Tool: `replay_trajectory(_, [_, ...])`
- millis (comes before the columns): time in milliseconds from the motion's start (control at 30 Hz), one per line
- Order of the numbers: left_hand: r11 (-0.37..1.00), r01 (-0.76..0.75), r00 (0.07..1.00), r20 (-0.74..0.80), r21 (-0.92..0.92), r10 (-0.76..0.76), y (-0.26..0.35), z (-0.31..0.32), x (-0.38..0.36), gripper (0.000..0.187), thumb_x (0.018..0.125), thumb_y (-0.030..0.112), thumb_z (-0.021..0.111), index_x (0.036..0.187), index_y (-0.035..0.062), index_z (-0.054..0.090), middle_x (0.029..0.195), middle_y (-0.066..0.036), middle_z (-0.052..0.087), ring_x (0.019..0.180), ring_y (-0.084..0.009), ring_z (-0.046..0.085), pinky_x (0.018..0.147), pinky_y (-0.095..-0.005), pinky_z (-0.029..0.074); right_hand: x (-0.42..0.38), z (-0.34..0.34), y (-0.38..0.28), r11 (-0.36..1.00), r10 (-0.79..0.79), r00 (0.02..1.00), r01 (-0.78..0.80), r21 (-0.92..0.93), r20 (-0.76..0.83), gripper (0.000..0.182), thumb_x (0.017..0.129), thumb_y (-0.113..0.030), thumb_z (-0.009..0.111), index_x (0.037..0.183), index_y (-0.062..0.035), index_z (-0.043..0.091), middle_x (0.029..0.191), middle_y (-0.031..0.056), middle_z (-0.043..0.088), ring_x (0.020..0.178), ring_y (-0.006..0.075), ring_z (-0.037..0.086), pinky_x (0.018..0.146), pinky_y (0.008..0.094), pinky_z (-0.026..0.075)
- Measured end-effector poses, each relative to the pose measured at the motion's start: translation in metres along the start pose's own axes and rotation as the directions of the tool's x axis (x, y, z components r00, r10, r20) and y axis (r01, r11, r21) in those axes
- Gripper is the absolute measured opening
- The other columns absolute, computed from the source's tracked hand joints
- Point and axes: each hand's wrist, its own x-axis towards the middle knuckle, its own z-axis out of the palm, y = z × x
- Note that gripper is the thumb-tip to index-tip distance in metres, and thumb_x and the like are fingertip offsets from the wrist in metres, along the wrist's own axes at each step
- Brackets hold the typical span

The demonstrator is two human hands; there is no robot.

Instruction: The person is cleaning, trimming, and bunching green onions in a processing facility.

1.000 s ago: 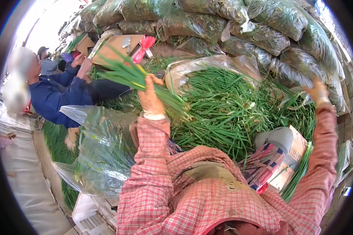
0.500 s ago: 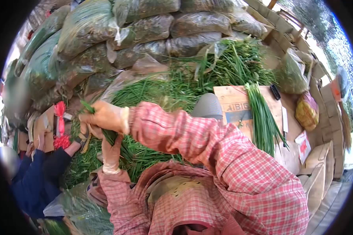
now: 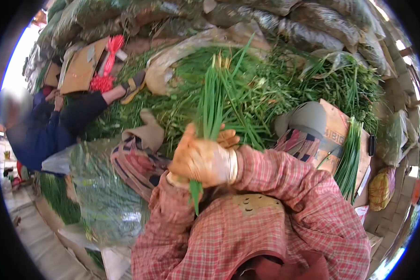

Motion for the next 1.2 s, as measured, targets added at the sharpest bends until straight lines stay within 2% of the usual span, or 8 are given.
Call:
replay_trajectory(200, [0.975, 0.22, 0.946, 0.246, -0.016, -0.21, -0.011, -0.105, 0.024, 0.041, 0.087, 0.03, 0.049, 0.117, 0.0015, 0.042, 0.08, -0.003, 0.051, 0.061, -0.0094, 0.046, 0.054, -0.023, 0.041, -0.05, -0.013, -0.031, 0.521, 0.001, 0.945, -0.28, 0.806, 0.327, 0.035, 0.077, -0.021, 0.063, 0.102, 0.0, 0.053, 0.088, 0.0146, 0.057, 0.09, 0.0288, 0.054, 0.078, 0.0361, 0.041])
replay_trajectory(467, [0.8, -0.004, 1.0, 0.018, 0.599, -0.009, 0.003, -0.111, -0.065, 0.025, 0.085, 0.017, 0.049, 0.107, 0.0055, 0.048, 0.063, -0.001, 0.047, 0.041, -0.0043, 0.03, 0.039, -0.0171, 0.023, -0.051, 0.071, 0.048, 0.619, 0.743, 0.669, -0.683, 0.388, -0.009, 0.11, 0.057, -0.034, 0.079, 0.134, 0.0028, 0.01, 0.129, 0.0231, 0.034, 0.118, 0.0347, 0.035, 0.096, 0.0406, 0.031])
replay_trajectory(533, [0.778, 0.021, 0.998, 0.031, 0.628, -0.051, 0.01, -0.122, -0.087, 0.031, 0.085, 0.017, 0.05, 0.113, 0.0053, 0.046, 0.06, -0.001, 0.045, 0.04, -0.0045, 0.029, 0.039, -0.0172, 0.022, -0.042, 0.098, 0.048, -0.164, 0.649, 0.593, -0.502, 0.849, 0.476, 0.087, 0.067, -0.026, 0.075, 0.131, 0.0027, 0.023, 0.12, 0.0149, 0.047, 0.106, 0.0259, 0.047, 0.09, 0.0344, 0.038])
replay_trajectory(633, [0.746, 0.136, 0.99, -0.114, 0.652, -0.081, 0.019, -0.124, -0.125, 0.026, 0.087, 0.019, 0.048, 0.109, 0.0039, 0.046, 0.066, -0.002, 0.051, 0.039, -0.0033, 0.028, 0.038, -0.0176, 0.021, -0.038, 0.108, 0.016, -0.708, 0.259, 0.639, -0.385, 0.593, 0.724, 0.056, 0.076, -0.022, 0.068, 0.122, -0.0025, 0.043, 0.095, 0.0009, 0.055, 0.071, 0.0108, 0.047, 0.056, 0.0204, 0.039])
replay_trajectory(800, [0.775, 0.083, 0.96, -0.258, 0.626, 0.106, 0.018, -0.153, -0.167, 0.03, 0.088, 0.027, 0.05, 0.107, 0.0043, 0.051, 0.067, -0.006, 0.055, 0.036, -0.0051, 0.028, 0.037, -0.0189, 0.022, -0.067, 0.104, 0.066, 0.092, 0.359, 0.69, -0.697, 0.711, 0.629, 0.022, 0.084, -0.026, 0.057, 0.095, -0.006, 0.059, 0.077, -0.0007, 0.057, 0.072, 0.0082, 0.049, 0.065, 0.021, 0.041])
replay_trajectory(1100, [0.769, 0.108, 0.845, -0.466, 0.63, 0.264, -0.003, -0.186, -0.167, 0.023, 0.084, 0.017, 0.058, 0.103, 0.0038, 0.056, 0.082, 0.003, 0.057, 0.066, -0.0042, 0.049, 0.051, -0.0176, 0.04, -0.116, 0.022, 0.196, -0.183, 0.97, 0.044, -0.508, 0.842, 0.237, 0.033, 0.081, -0.043, 0.058, 0.089, -0.0107, 0.057, 0.061, -0.004, 0.049, 0.046, 0.0054, 0.038, 0.042, 0.0188, 0.028])
replay_trajectory(1133, [0.748, 0.118, 0.854, -0.451, 0.653, 0.26, -0.004, -0.194, -0.169, 0.022, 0.084, 0.016, 0.058, 0.102, 0.0032, 0.057, 0.079, 0.003, 0.057, 0.062, -0.0042, 0.048, 0.05, -0.0178, 0.038, -0.149, 0.014, 0.226, -0.27, 0.832, 0.359, -0.404, 0.874, 0.423, 0.035, 0.081, -0.045, 0.056, 0.086, -0.0103, 0.058, 0.056, -0.0049, 0.046, 0.042, 0.004, 0.033, 0.04, 0.0186, 0.024])
replay_trajectory(1200, [0.708, 0.129, 0.851, -0.443, 0.694, 0.28, -0.008, -0.203, -0.171, 0.02, 0.083, 0.014, 0.059, 0.1, 0.0022, 0.058, 0.073, 0.003, 0.056, 0.055, -0.0042, 0.045, 0.046, -0.0183, 0.034, -0.098, 0.011, 0.174, 0.019, 0.965, 0.211, -0.646, 0.763, 0.154, 0.035, 0.082, -0.045, 0.056, 0.084, -0.0097, 0.06, 0.059, -0.0046, 0.046, 0.046, 0.0047, 0.034, 0.042, 0.0193, 0.027])
